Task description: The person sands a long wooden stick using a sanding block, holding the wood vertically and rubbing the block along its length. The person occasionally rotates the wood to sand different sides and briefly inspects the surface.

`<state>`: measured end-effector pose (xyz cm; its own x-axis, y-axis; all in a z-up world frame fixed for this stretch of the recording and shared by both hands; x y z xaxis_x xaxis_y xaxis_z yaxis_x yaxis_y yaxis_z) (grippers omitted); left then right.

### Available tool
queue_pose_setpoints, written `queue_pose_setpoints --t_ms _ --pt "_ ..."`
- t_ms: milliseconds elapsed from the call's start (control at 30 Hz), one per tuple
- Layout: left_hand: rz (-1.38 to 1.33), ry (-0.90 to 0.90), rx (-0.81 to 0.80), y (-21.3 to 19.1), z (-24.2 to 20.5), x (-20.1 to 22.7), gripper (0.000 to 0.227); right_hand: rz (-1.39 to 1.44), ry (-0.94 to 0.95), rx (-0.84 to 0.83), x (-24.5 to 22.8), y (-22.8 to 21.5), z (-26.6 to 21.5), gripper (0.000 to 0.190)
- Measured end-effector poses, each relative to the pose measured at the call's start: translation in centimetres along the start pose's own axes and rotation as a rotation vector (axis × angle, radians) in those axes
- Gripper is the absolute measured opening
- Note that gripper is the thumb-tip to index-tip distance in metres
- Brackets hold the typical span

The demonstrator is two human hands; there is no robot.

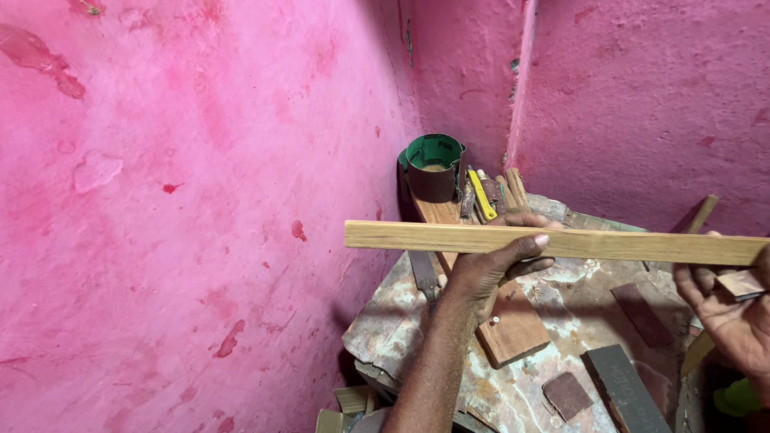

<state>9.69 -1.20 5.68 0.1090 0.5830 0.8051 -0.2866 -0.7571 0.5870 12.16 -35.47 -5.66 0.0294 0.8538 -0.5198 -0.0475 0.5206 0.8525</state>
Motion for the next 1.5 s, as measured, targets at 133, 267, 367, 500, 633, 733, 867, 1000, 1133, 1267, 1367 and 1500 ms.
queue_pose_setpoints --t_ms 133,267,367,500,633,733,867,1000,1133,1267,1367,1500 --pt "0.023 -0.099 -0.001 -0.1 -0.1 -0.8 0.04 0.095 -0.042 0.122 0.1 -1.0 0.4 0.024" --pt "-0.066 -0.124 -0.051 0.4 -0.2 -1.1 0.042 0.186 -0.101 0.128 -0.9 -3.1 1.4 0.016" --pt "-0.099 -0.108 -0.075 0.5 -0.3 -1.0 0.043 0.253 -0.12 0.047 -1.5 -4.9 2.2 0.016" --pt "-0.124 -0.079 -0.077 0.4 -0.2 -0.8 0.042 0.349 -0.081 0.195 -1.6 -9.3 3.2 0.013" --pt "-0.082 -0.097 0.05 -1.3 0.1 -1.1 0.041 0.566 -0.08 0.184 -1.5 -12.0 4.3 0.014" --pt "-0.105 -0.118 0.188 -3.1 0.2 -1.4 0.042 0.659 -0.049 0.022 -2.0 -12.4 5.2 0.015" --pt "-0.086 -0.075 0.371 -6.1 -0.5 -0.3 0.051 0.532 -0.15 0.184 -2.6 -14.9 5.6 0.028" --pt "0.023 0.044 0.494 -7.9 -0.8 2.0 0.064 0.67 -0.078 0.129 -2.0 -14.1 5.4 0.03" --pt "0.095 0.105 0.627 -9.3 -1.4 3.8 0.063 0.584 -0.023 0.208 -1.4 -14.1 4.7 0.03" --pt "0.084 0.272 0.58 -9.1 -1.4 5.7 0.061 0.284 -0.05 0.227 -1.9 -13.5 5.0 0.027" --pt "0.067 0.302 0.602 -9.7 -1.5 5.9 0.055 0.001 -0.125 0.255 -2.5 -13.3 5.5 0.032" --pt "0.05 0.369 0.598 -10.0 -1.5 6.0 0.045 -0.111 -0.133 0.157 -2.4 -12.7 5.4 0.034"
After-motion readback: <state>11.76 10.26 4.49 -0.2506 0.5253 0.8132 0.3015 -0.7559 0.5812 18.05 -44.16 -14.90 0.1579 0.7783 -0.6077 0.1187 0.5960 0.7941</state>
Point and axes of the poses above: each hand's wrist, its own z-axis towards the middle knuckle, its own y-axis out of the palm, x = y × z, the point moved 9 cm from there along z, towards the middle knuckle, and after that the axes turned 4 degrees about -x, right-handed, at the moved point
